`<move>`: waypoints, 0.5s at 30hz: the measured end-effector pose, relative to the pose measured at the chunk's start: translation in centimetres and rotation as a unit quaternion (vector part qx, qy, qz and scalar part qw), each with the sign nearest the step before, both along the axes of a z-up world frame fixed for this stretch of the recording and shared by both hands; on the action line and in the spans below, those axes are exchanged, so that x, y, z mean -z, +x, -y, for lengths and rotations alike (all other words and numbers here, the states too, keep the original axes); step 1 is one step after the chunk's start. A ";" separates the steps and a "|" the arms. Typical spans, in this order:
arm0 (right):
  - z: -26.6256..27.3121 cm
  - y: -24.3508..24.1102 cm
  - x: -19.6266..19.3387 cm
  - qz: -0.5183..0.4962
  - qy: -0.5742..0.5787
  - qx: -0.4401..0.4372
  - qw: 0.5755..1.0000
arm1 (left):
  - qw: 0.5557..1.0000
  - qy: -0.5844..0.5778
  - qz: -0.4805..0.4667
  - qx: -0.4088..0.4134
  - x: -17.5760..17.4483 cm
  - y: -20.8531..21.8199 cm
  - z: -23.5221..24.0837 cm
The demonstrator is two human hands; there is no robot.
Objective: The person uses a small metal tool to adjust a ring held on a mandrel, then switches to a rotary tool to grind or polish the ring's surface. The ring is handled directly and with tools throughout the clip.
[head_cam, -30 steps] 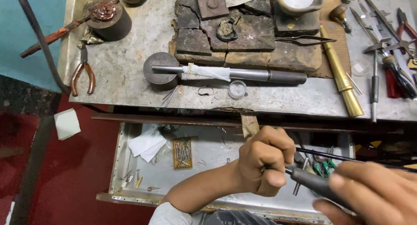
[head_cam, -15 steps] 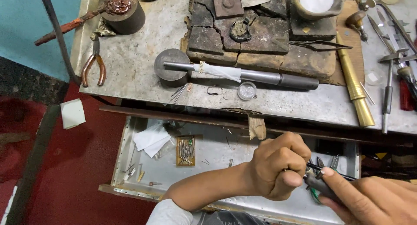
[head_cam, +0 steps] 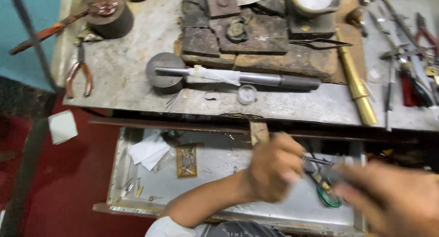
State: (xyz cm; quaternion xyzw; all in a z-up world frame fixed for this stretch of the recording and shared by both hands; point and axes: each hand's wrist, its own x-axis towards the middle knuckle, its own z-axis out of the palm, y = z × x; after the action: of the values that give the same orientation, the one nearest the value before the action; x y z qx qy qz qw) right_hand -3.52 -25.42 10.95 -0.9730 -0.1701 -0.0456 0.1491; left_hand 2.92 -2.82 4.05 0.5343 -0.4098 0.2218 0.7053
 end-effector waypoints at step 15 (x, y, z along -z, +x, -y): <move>-5.8 4.9 16.8 0.174 -0.539 0.354 0.745 | 0.941 -0.203 -0.268 -0.029 -1.2 -0.1 -1.7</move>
State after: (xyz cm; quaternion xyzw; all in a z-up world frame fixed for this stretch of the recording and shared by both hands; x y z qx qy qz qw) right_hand 1.41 -19.59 -5.90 -0.8570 0.1674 -0.1640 -0.4589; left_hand 2.83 -1.07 5.24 0.4307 -0.1366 0.1692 0.8759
